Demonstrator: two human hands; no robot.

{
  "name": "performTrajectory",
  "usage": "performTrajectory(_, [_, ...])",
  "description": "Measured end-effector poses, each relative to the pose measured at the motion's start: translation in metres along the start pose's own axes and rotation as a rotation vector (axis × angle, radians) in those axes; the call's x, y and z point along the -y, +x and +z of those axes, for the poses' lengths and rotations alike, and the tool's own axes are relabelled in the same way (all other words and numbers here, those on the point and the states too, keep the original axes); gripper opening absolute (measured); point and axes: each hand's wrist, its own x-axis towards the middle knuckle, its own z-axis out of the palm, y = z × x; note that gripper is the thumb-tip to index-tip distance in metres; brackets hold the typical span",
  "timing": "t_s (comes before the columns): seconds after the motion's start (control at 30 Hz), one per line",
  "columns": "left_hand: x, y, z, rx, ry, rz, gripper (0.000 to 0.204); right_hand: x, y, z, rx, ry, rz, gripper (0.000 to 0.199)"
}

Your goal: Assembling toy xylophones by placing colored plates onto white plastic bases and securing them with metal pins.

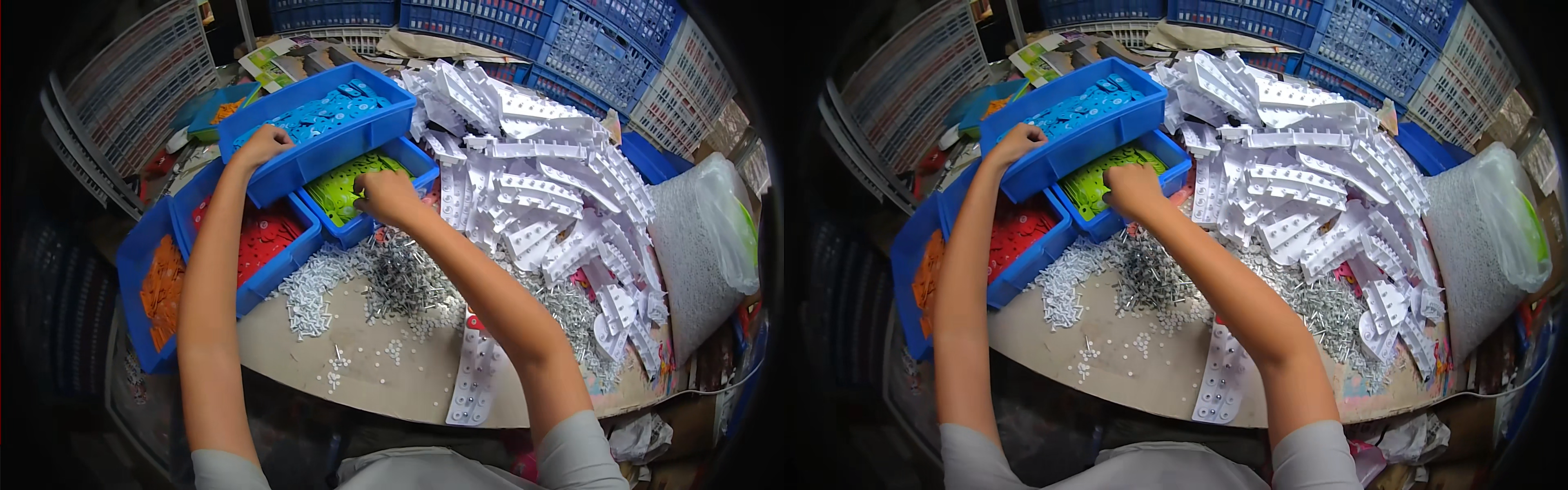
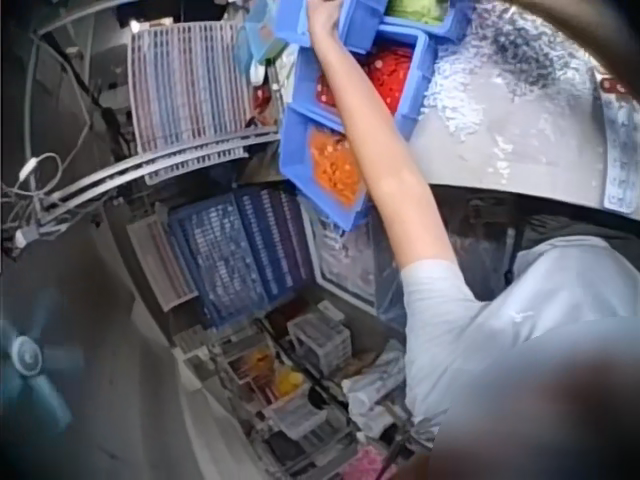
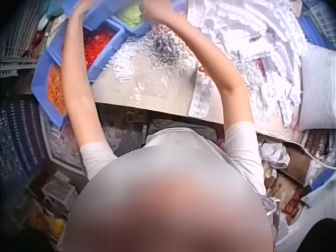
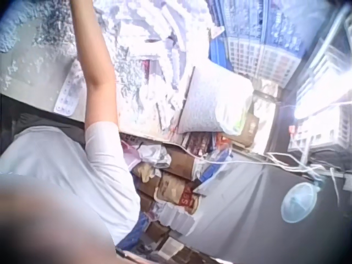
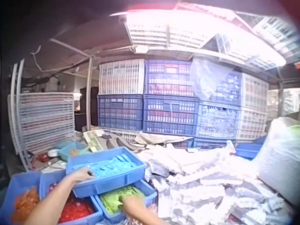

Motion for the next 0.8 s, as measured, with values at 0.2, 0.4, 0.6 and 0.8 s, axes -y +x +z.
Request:
performTrajectory(0.2, [0.000, -0.006, -0.006, -0.167, 0.026, -0.082, 0.018, 0.026, 0.060, 0.041, 0.239, -0.071, 0.223, 0.046])
performTrajectory(0.4, [0.016, -0.004, -0.016, -0.317, 0.157, -0.192, 0.027, 0.011, 0.073, 0.047, 0.351, -0.075, 0.181, 0.046])
performTrajectory(0.6, [-0.037, -0.022, -0.010, -0.491, -0.473, -0.248, 0.033, 0.004, 0.063, 0.049, 0.317, -0.194, 0.105, 0.036])
performTrajectory(0.8, [-0.019, -0.024, -0.026, -0.396, -0.595, -0.194, 0.034, 0.015, 0.061, 0.050, 0.208, -0.140, 0.125, 0.031])
